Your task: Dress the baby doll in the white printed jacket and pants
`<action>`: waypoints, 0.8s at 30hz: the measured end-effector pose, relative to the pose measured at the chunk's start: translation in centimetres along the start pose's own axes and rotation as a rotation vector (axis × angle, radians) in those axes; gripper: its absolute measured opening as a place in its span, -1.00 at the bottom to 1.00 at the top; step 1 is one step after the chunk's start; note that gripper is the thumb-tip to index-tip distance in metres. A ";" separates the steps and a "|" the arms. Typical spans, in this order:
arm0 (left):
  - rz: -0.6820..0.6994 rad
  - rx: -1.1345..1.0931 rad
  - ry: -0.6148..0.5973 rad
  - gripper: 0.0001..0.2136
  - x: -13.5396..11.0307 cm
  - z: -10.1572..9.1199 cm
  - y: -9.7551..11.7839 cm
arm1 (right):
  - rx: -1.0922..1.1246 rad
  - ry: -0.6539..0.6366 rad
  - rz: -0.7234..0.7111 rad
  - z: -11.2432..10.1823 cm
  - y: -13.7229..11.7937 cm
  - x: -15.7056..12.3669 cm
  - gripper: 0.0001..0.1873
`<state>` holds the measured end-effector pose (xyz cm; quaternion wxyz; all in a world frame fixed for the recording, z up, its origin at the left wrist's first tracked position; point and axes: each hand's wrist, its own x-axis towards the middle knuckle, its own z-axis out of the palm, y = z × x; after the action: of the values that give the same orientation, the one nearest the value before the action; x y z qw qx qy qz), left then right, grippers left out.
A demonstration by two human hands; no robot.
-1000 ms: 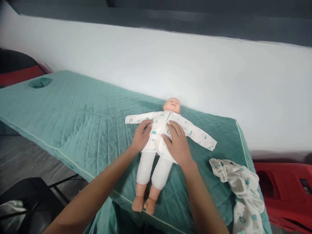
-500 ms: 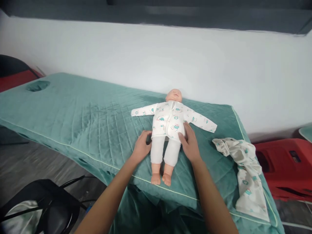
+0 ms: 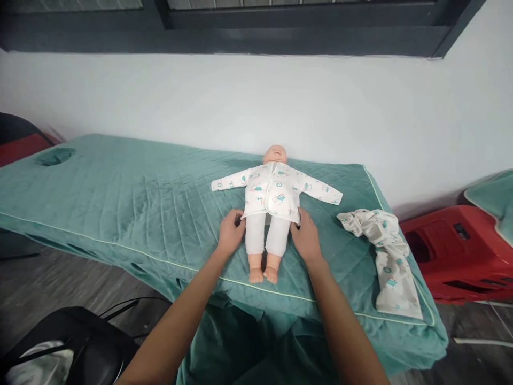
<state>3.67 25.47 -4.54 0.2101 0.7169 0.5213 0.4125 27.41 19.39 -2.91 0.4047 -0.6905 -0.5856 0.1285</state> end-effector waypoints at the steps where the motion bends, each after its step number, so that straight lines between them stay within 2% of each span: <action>1: -0.011 -0.028 0.032 -0.92 -0.1 -0.1 0.0 | -0.018 0.008 0.014 0.0 -0.1 0.1 -0.52; 4: -0.036 -0.062 0.106 -0.91 -0.3 -0.3 0.0 | -0.105 0.042 0.095 -0.1 0.0 -0.3 -0.53; 7: -0.032 -0.031 0.127 -0.89 -0.5 -0.4 0.1 | -0.179 0.069 0.169 -0.5 0.2 -1.2 -0.53; 11: -0.005 0.041 0.132 -0.88 -0.4 -0.3 0.1 | -0.105 0.128 0.093 -0.8 0.2 -2.1 -0.51; 14: -0.008 -0.031 0.117 -0.83 -0.3 -0.4 0.1 | 0.216 0.157 0.047 -0.9 0.6 -2.3 -0.45; 17: -0.053 -0.225 0.113 -0.71 -0.1 -0.7 -0.2 | 0.728 0.140 0.122 -1.2 1.7 -1.7 -0.41; 19: -0.132 -0.367 0.099 -0.69 0.3 -0.9 -0.4 | 0.970 0.077 0.197 -1.3 2.7 -0.5 -0.52; 21: -0.246 -0.552 0.071 -0.72 1.1 -0.8 -0.4 | 1.072 0.000 0.251 -1.1 3.7 1.3 -0.65; 24: -0.451 -0.864 0.024 -0.70 3.1 -0.4 -0.1 | 1.040 -0.045 0.239 -0.3 4.8 4.7 -0.77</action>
<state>3.67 28.31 -3.20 0.5668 0.4285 0.4469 0.5435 32.31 23.61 -4.78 0.6636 -0.4575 -0.3704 0.4617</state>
